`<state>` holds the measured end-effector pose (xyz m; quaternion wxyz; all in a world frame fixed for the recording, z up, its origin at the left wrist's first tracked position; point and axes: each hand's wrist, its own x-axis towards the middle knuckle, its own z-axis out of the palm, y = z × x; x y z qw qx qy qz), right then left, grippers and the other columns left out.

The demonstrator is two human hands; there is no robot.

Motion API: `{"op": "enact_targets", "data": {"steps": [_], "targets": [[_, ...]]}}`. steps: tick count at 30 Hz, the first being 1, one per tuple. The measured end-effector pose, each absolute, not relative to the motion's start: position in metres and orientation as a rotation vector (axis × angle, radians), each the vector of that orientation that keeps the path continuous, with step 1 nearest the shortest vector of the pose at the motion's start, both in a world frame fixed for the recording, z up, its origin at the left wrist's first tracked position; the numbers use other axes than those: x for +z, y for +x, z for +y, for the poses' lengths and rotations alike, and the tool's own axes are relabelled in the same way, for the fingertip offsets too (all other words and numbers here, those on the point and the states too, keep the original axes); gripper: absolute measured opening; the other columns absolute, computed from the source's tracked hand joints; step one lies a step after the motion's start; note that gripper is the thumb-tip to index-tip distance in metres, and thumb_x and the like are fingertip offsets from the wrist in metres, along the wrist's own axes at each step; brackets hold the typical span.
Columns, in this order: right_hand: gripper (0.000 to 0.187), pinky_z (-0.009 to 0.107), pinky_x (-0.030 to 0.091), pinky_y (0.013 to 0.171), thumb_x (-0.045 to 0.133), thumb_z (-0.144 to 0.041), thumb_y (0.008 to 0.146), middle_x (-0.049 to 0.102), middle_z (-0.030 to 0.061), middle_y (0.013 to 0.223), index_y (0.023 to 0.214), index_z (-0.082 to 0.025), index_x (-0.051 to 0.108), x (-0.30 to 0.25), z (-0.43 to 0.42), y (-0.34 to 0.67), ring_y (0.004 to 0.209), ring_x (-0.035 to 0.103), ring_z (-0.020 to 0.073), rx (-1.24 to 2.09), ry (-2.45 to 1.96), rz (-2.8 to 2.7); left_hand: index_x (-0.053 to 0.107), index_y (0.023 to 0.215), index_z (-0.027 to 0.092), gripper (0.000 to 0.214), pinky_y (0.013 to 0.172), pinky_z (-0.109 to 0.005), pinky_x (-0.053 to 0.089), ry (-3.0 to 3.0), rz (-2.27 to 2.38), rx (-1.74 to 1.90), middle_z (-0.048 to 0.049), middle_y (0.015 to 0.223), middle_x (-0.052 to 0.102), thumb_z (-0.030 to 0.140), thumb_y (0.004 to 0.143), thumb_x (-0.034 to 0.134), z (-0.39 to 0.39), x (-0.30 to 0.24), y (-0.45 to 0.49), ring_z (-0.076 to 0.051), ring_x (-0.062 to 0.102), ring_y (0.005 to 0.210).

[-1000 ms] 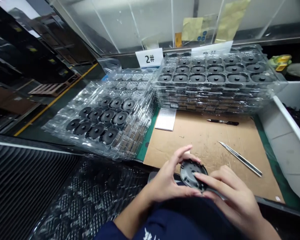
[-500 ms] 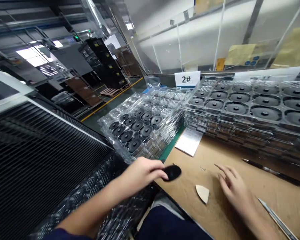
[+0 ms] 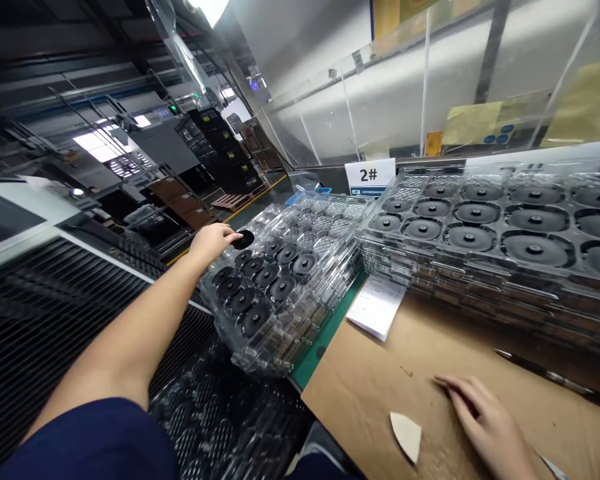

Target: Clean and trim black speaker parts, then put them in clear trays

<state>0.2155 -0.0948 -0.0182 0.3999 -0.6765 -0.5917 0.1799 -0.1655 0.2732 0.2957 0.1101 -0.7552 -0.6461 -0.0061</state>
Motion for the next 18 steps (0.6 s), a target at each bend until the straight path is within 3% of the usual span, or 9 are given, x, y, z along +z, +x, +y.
{"op": "enact_targets", "data": {"steps": [3, 8, 15, 18], "targets": [[0.022, 0.017, 0.051, 0.073, 0.044, -0.03, 0.089, 0.065, -0.0005, 0.097, 0.102, -0.027, 0.061, -0.019, -0.094, 0.217, 0.088, 0.065, 0.0112, 0.422, -1.662, -1.598, 0.061, 0.098, 0.013, 0.03, 0.082, -0.041, 0.049, -2.174, -2.016, 0.049, -0.0061, 0.101, 0.063, 0.039, 0.086, 0.054, 0.304, 0.282, -0.167, -0.021, 0.06, 0.093], [0.023, 0.019, 0.052, 0.073, 0.043, -0.029, 0.09, 0.065, 0.0011, 0.098, 0.104, -0.027, 0.061, -0.021, -0.099, 0.212, 0.088, 0.065, 0.0123, 0.392, -1.724, -1.594, 0.057, 0.106, 0.013, 0.03, 0.078, -0.039, 0.051, -2.166, -2.056, 0.054, -0.0069, 0.104, 0.061, 0.036, 0.087, 0.052, 0.336, 0.249, -0.159, -0.02, 0.06, 0.09], [0.023, 0.02, 0.053, 0.071, 0.044, -0.028, 0.089, 0.065, 0.0029, 0.098, 0.105, -0.027, 0.061, -0.023, -0.098, 0.209, 0.087, 0.065, 0.0143, 0.397, -1.701, -1.641, 0.056, 0.11, 0.014, 0.031, 0.095, -0.049, 0.041, -2.336, -1.79, -0.143, -0.0107, 0.122, 0.055, 0.033, 0.087, 0.052, 0.297, 0.242, -0.17, -0.025, 0.051, 0.114], [0.024, 0.024, 0.052, 0.073, 0.041, -0.028, 0.09, 0.064, 0.0034, 0.097, 0.103, -0.027, 0.062, -0.016, -0.096, 0.207, 0.088, 0.064, 0.0156, 0.471, -1.729, -1.569, 0.059, 0.107, 0.015, 0.031, 0.105, -0.041, 0.033, -2.425, -1.706, -0.174, -0.01, 0.129, 0.053, 0.035, 0.088, 0.047, 0.241, 0.254, -0.179, -0.024, 0.042, 0.126]]}}
